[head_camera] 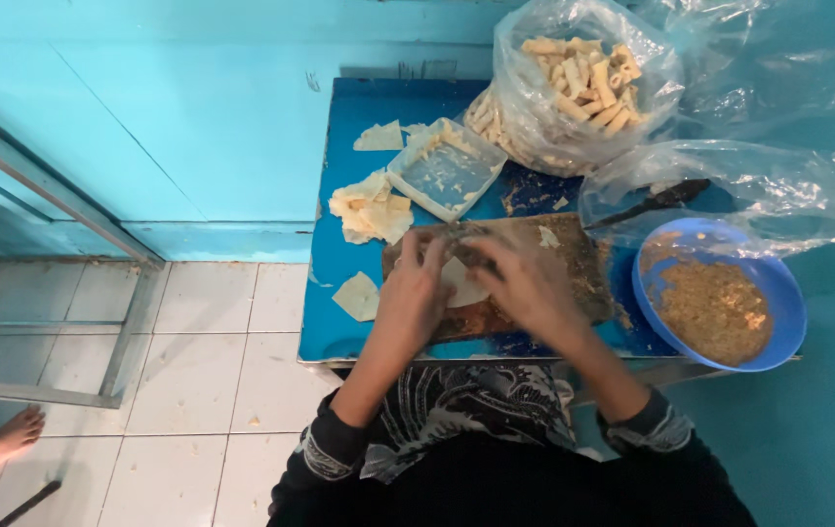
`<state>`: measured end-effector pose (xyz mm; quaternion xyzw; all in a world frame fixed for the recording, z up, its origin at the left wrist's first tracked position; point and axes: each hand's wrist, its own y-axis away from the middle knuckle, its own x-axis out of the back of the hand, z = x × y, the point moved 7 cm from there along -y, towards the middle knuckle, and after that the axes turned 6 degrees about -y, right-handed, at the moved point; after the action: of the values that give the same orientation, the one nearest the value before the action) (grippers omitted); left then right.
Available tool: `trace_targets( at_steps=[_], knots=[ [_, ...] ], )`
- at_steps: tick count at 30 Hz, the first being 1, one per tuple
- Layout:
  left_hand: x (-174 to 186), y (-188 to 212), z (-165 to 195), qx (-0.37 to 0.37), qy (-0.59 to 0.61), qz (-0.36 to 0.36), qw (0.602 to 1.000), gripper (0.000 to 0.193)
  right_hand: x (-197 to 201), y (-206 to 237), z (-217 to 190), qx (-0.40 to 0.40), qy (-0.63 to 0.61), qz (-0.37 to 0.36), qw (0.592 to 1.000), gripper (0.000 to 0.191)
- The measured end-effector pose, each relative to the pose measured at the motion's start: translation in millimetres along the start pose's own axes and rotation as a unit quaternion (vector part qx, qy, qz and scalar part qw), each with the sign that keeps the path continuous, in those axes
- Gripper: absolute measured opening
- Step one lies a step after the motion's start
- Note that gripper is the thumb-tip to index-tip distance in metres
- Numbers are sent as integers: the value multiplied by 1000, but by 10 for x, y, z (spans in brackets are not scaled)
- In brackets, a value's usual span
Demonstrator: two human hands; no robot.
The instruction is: The person folds thin square pastry sheets in half on a wooden board, presses and shapes them into rolled snacks, and places the finished rolls into a large plastic bag alongside others. A blue bowl of brown filling sits beside the board on the work table.
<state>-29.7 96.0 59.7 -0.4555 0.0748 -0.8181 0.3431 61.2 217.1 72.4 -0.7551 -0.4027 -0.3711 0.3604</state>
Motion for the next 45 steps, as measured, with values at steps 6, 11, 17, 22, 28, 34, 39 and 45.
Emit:
trace_targets(
  at_steps=[6, 11, 17, 22, 28, 34, 39, 45],
  knots=[
    [71, 239, 97, -75, -92, 96, 988, 27, 101, -752, 40, 163, 85, 3, 983, 43],
    [93, 481, 94, -84, -76, 141, 984, 13, -180, -1100, 118, 186, 141, -21, 972, 18],
    [31, 517, 82, -98, -71, 149, 981, 13, -252, -1210, 226, 167, 99, -65, 979, 20],
    [-13, 528, 115, -91, -57, 158, 982, 16, -223, -1231, 256, 170, 22, -74, 983, 31],
    [-30, 541, 127, -80, -54, 149, 984, 14, -29, -1057, 146, 167, -42, -95, 980, 32],
    [-22, 564, 188, -84, -84, 140, 983, 17, -53, -124, -187, 258, 134, -10, 957, 26],
    [-54, 595, 192, -85, -114, 126, 982, 21, -220, 258, -169, 245, 225, 23, 943, 54],
    [-125, 579, 195, -76, -135, 129, 980, 17, -63, 264, 146, 172, 62, -15, 983, 47]
  ],
)
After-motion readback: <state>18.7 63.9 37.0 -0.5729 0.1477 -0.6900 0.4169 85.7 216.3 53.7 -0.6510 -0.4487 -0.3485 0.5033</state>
